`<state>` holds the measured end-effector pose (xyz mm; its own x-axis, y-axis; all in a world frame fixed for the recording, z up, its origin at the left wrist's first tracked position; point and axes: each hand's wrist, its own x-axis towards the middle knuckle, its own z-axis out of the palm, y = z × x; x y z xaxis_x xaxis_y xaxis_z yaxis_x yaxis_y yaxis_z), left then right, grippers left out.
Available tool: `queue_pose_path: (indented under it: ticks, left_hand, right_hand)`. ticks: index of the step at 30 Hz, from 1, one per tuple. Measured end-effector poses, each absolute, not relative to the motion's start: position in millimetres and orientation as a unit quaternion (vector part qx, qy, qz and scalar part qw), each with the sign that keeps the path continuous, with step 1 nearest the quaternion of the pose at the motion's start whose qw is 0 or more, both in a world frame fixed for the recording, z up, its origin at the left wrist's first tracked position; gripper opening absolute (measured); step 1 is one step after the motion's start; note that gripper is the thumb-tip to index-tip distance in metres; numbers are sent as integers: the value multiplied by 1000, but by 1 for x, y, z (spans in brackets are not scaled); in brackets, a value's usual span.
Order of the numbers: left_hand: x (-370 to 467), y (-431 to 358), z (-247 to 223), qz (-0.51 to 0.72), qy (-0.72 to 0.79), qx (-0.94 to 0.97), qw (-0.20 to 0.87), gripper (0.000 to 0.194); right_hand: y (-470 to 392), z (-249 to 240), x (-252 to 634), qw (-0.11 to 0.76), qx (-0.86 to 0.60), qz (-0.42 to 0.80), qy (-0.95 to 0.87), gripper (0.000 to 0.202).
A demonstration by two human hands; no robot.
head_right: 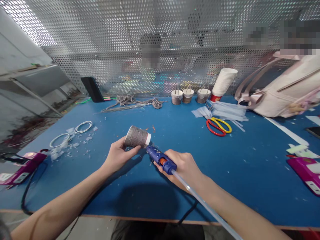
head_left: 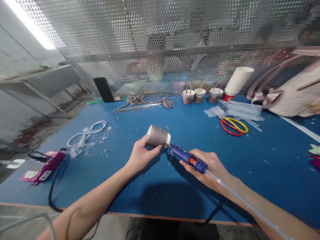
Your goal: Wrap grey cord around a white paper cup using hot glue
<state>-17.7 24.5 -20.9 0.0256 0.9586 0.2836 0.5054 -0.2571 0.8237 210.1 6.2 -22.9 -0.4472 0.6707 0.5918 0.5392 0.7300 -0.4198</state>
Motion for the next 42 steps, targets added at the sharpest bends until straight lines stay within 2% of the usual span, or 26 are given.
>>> queue_pose_path:
  ticks: [4, 12, 26, 42]
  left_hand:
    - [-19, 26, -19, 413, 551, 672, 273, 18]
    - [-20, 27, -16, 404, 548, 671, 294, 18]
    - [-20, 27, -15, 392, 553, 666, 312, 21]
    - [-22, 28, -17, 395, 550, 667, 311, 18]
  right_hand:
    - [6, -19, 212, 395, -377, 107, -831, 26]
    - [4, -14, 213, 358, -400, 148, -831, 28]
    - [3, -20, 211, 358, -377, 108, -847, 30]
    - [3, -18, 211, 352, -381, 138, -844, 28]
